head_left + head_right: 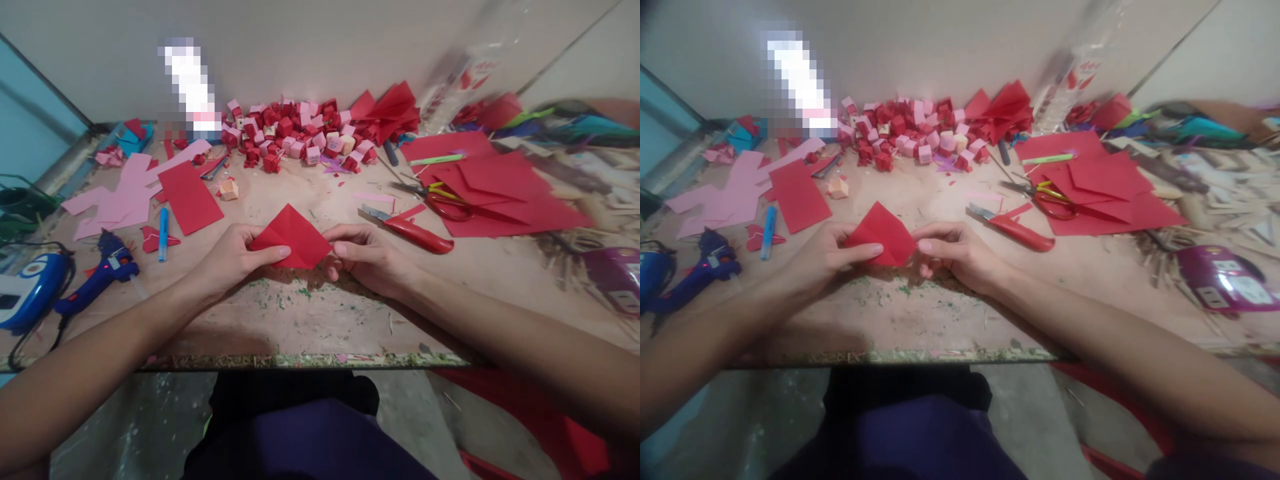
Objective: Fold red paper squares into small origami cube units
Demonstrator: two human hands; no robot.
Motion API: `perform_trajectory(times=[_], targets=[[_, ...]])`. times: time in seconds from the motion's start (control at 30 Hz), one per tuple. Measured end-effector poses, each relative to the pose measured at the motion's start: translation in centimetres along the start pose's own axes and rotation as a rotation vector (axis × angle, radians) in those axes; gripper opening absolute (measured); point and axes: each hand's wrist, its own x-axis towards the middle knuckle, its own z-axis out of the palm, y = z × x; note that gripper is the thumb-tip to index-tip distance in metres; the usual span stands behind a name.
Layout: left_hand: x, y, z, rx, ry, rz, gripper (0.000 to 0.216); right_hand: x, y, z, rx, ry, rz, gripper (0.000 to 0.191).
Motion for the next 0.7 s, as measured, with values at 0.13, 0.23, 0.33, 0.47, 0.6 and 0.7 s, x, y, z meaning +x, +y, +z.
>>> perform_trajectory(times=[0.13, 0.23, 0.33, 0.47, 0.6, 0.7], targets=[[-0.02, 0.09, -0.01, 0.035, -0.012, 0.012, 0.036, -0.18, 0.00, 0.30, -0.027, 0.006, -0.002, 0.029], [-0.12, 0.19, -0.02, 0.090, -0.018, 0.026, 0.035, -0.41, 0.07, 0.59, -0.046, 0.026, 0.005, 0.030], [-0.21, 0.14, -0.12, 0.111, -0.025, 0.028, 0.035, -0.62, 0.08, 0.88, -0.070, 0.057, -0.001, 0.035], [-0.27, 0.05, -0.26, 0.110, -0.039, 0.030, 0.034, -0.71, 0.02, 1.01, -0.110, 0.045, -0.013, 0.039], [-0.34, 0.23, -0.17, 0.163, -0.023, 0.042, 0.029, -0.71, 0.19, 0.93, -0.163, 0.027, -0.039, 0.036], [-0.37, 0.31, -0.08, 0.224, -0.020, 0.080, 0.024, -0.80, 0.31, 1.06, -0.263, 0.027, -0.065, 0.030]])
